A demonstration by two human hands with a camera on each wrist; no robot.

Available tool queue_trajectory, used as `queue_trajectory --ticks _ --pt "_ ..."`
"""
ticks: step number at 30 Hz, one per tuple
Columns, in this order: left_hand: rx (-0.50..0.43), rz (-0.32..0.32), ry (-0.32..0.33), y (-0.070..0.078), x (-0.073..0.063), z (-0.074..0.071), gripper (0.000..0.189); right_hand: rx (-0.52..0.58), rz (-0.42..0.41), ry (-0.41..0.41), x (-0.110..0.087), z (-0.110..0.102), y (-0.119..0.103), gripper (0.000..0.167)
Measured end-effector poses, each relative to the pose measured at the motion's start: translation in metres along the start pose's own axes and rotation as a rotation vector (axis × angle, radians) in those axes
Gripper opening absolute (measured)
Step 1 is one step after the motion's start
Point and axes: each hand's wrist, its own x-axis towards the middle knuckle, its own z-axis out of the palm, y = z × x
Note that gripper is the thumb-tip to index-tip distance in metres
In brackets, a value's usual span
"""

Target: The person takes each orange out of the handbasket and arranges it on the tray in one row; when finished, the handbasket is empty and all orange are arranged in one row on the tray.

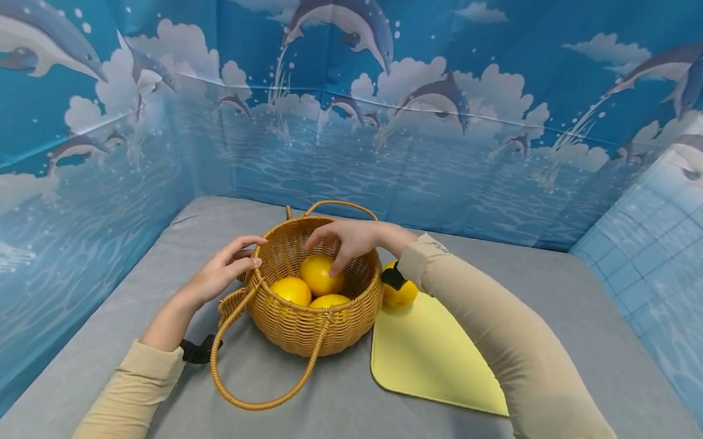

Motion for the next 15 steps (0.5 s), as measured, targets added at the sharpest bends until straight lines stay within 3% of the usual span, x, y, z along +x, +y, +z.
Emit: queue_trajectory --ticks 15 --pt "-0.001 -0.001 -0.001 0.001 0.0 0.001 0.045 -0.1 0.041 0.014 0.009 0.023 0.009 0.067"
